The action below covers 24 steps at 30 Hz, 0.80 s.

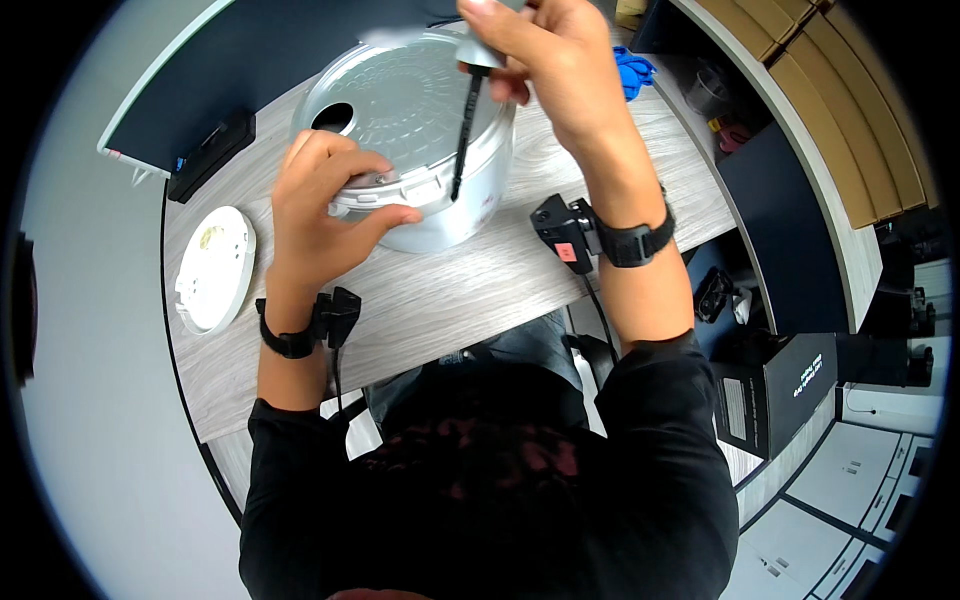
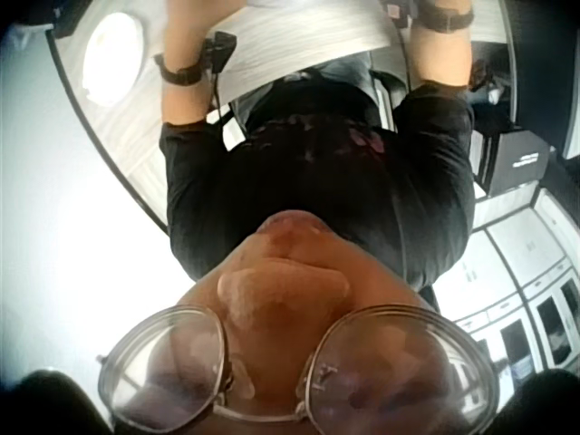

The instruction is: The person uses a screwdriver to remove screws from a white rice cooker, detaches the lid and inner metal plate, and then wipes the cooker's rim with a blue cloth. The disassembled parts are placed on the table.

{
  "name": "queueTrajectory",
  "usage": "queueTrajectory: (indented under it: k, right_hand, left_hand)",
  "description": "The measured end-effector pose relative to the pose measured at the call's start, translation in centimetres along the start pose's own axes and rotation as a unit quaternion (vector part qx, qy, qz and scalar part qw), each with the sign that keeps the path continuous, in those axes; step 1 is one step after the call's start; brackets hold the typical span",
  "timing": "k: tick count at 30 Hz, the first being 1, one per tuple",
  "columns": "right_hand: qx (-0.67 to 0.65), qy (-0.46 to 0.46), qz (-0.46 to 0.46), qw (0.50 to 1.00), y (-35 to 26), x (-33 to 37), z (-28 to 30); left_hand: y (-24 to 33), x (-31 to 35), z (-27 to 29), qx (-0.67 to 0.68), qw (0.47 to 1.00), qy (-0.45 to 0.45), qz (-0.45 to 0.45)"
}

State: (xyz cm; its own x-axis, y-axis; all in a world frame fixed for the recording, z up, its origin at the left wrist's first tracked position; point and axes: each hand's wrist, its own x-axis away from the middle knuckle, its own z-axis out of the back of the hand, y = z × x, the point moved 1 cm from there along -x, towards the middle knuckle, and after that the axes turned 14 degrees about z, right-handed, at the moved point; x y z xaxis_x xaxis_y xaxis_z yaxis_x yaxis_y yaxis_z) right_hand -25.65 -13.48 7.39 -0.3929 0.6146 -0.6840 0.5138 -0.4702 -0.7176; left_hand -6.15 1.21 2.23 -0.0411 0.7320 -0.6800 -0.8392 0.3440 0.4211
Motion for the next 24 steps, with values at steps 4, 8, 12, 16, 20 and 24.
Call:
queueTrajectory:
  k: [4,8,12,16,20,24]
  right_hand:
    - [0.006,0.003,0.033,0.999,0.1,-1.5,-1.9]
    - [0.038,0.015,0.037,0.998,-0.6,-2.5,-3.5]
    - [0.012,-0.013,0.049,0.999,-1.0,-2.8,-4.5]
    - [0.002,-0.024,0.055,0.998,-0.8,-2.7,-5.0]
    - [-0.005,-0.024,0.063,0.998,-1.1,-2.5,-5.4]
    - [-0.008,-0.043,0.068,0.997,-1.0,-2.5,-5.4]
  left_hand:
    - [1.3,-0.6,-0.4,-0.046,0.999,-0.010,0.006]
    - [1.3,-1.6,0.7,0.025,0.995,-0.090,0.038]
    - [1.4,-2.4,1.0,0.129,0.980,-0.105,0.108]
    - [1.4,-2.3,0.2,0.123,0.984,-0.078,0.102]
    - [0.9,-2.1,0.2,0.120,0.984,-0.079,0.104]
    - [0.9,-2.0,0.2,0.126,0.984,-0.073,0.104]
